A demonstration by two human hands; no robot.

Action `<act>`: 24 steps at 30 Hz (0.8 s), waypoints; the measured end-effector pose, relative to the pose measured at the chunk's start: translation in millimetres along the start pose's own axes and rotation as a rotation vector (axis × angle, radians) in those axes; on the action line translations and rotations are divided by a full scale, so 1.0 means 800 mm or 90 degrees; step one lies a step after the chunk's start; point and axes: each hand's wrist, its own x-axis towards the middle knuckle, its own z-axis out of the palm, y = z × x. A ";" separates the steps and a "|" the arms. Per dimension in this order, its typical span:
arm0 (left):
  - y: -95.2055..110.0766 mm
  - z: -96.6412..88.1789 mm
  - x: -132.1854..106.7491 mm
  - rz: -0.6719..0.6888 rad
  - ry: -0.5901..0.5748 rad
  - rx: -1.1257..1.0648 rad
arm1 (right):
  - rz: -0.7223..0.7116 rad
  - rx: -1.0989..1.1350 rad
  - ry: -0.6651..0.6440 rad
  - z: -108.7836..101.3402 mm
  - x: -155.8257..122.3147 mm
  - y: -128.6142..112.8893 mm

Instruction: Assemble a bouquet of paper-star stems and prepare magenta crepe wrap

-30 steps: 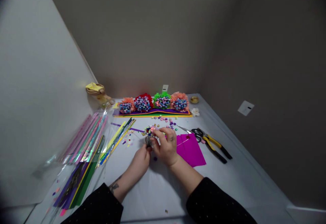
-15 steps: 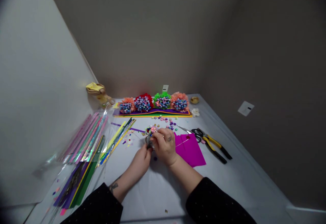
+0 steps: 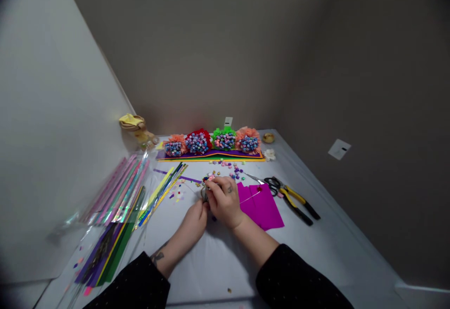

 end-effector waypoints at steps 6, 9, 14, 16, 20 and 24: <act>-0.006 0.002 0.004 0.026 0.011 0.063 | 0.026 -0.020 -0.019 0.001 0.000 0.002; -0.005 0.001 0.004 0.019 0.019 0.087 | 0.016 -0.032 -0.016 0.000 0.001 0.003; -0.002 -0.003 0.003 -0.020 0.032 0.129 | 0.020 -0.060 -0.054 -0.001 0.002 0.004; -0.002 -0.003 0.003 -0.013 0.033 0.123 | 0.020 -0.072 -0.054 0.001 0.001 0.005; -0.002 -0.002 0.004 0.014 0.023 0.104 | 0.021 -0.081 -0.047 0.007 -0.001 0.007; -0.001 -0.003 0.004 0.012 0.014 0.116 | 0.023 -0.071 -0.025 0.010 -0.002 0.005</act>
